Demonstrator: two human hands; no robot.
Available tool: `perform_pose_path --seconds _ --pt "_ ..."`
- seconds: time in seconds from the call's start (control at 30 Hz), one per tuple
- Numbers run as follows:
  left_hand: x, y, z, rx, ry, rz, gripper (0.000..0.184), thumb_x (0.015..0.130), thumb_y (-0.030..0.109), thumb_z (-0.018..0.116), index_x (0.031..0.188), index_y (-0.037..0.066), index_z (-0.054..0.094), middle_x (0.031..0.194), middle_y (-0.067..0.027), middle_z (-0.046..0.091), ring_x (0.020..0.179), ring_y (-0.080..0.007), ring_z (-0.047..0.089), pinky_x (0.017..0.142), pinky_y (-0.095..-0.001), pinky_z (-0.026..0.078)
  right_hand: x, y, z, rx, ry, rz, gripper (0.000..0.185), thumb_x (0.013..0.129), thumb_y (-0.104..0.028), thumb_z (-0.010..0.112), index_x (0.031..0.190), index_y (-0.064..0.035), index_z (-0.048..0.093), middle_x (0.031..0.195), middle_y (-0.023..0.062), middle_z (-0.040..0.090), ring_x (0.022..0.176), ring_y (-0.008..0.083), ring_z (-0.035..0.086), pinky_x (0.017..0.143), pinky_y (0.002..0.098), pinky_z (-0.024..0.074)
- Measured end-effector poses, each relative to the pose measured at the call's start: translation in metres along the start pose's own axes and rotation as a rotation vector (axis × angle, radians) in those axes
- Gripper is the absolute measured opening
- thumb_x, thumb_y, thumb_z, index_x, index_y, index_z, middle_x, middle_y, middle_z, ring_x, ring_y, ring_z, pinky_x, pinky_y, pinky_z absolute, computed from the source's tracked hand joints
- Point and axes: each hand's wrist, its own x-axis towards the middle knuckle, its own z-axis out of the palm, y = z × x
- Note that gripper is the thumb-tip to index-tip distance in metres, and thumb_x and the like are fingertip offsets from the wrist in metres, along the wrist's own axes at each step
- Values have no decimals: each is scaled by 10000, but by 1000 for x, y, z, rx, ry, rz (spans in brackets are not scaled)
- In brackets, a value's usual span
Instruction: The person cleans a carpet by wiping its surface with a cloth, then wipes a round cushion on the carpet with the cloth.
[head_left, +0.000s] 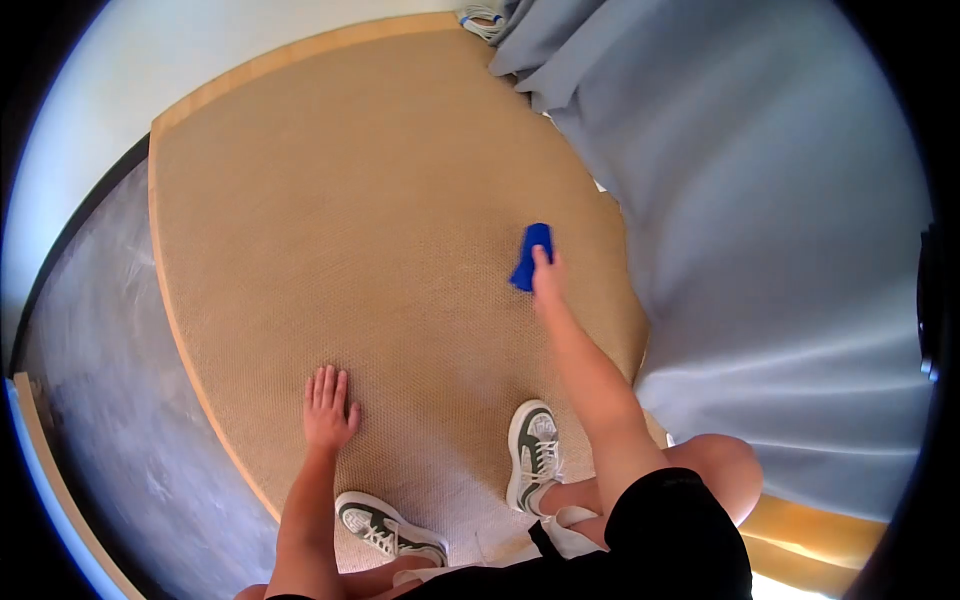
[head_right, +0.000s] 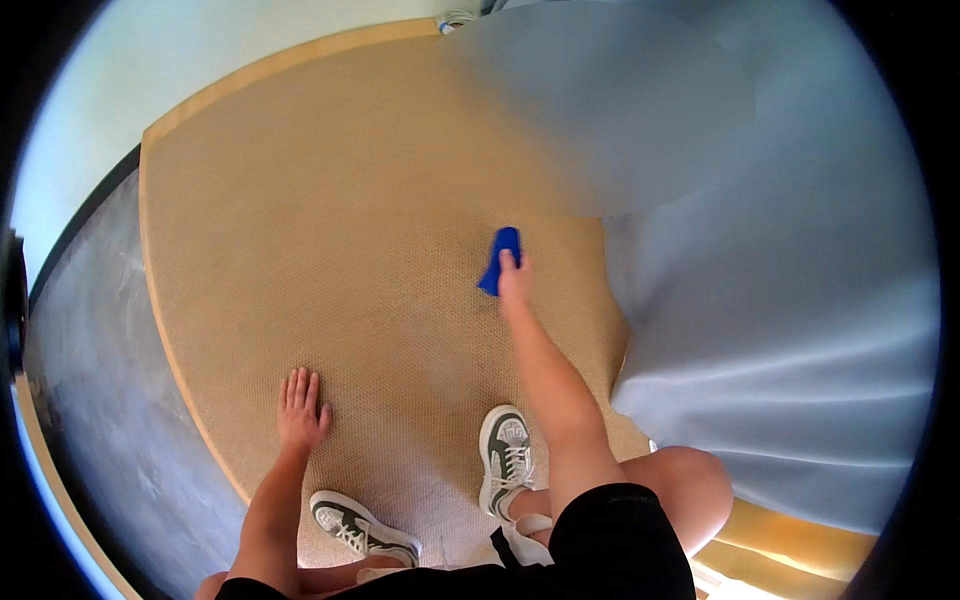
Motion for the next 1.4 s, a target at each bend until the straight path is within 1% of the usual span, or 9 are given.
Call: perform_pose_path --seconds 0.27,0.6,0.67,0.9,0.97,1.13,1.23,1.27,1.4 --pt "40 124 39 -4 -122 52 723 978 459 511 1599 122 359 1668 -137 309 1565 -306 229 1285 -519 134 116 24 -136 -643 326 -139 452 991 -386 609 1361 -126 609 1209 199 716 1086 421 682 932 506 528" --pt "40 123 46 18 -209 15 723 941 503 519 1587 201 401 1673 -104 312 1556 -302 252 1276 -561 138 172 61 -76 -654 170 -112 505 1021 -352 567 1476 -136 528 1446 202 581 1295 412 570 1081 499 451" --pt "39 123 49 8 -205 17 718 934 498 531 1577 201 416 1666 -107 324 1549 -313 266 1267 -575 158 164 81 -67 -798 250 -521 502 1037 -334 541 1464 -71 526 1520 219 504 1393 408 479 1152 499 385" --pt "37 122 56 0 -180 45 706 916 472 564 1555 195 446 1639 -137 360 1519 -364 315 1233 -625 211 20 25 25 -623 -223 -537 416 1023 -280 600 1370 -50 594 1495 245 516 1416 417 453 1185 482 354" --pt "38 118 55 26 -154 66 705 921 472 558 1556 188 446 1634 -150 368 1519 -371 313 1240 -618 198 -37 10 60 -494 -385 -586 369 944 -147 686 1295 -45 638 1451 231 558 1399 421 466 1177 490 368" --pt "42 122 47 42 -141 60 682 923 472 553 1533 176 484 1618 -152 397 1521 -361 316 1248 -602 192 -113 -8 99 -231 -555 -810 351 908 -118 722 1242 -27 661 1326 202 653 1247 386 599 1089 488 455" --pt "38 121 46 35 -156 50 670 925 471 550 1521 168 504 1616 -151 403 1526 -352 311 1253 -594 190 -85 -25 83 -147 -292 -111 437 1016 -321 640 1276 30 625 1234 220 686 1153 327 654 992 431 499" --pt "40 123 48 30 -149 46 666 926 471 549 1516 164 511 1618 -150 402 1529 -349 308 1256 -591 186 -56 -31 66 -58 -206 -116 545 1042 -421 583 1308 54 592 1224 226 685 1130 314 653 972 426 497" --pt "41 122 51 12 -102 77 672 924 459 548 1501 116 518 1603 -195 409 1522 -385 308 1257 -603 161 75 -33 -10 -240 155 -243 504 1032 -376 589 1369 -2 573 1253 232 678 1133 392 659 973 457 503"
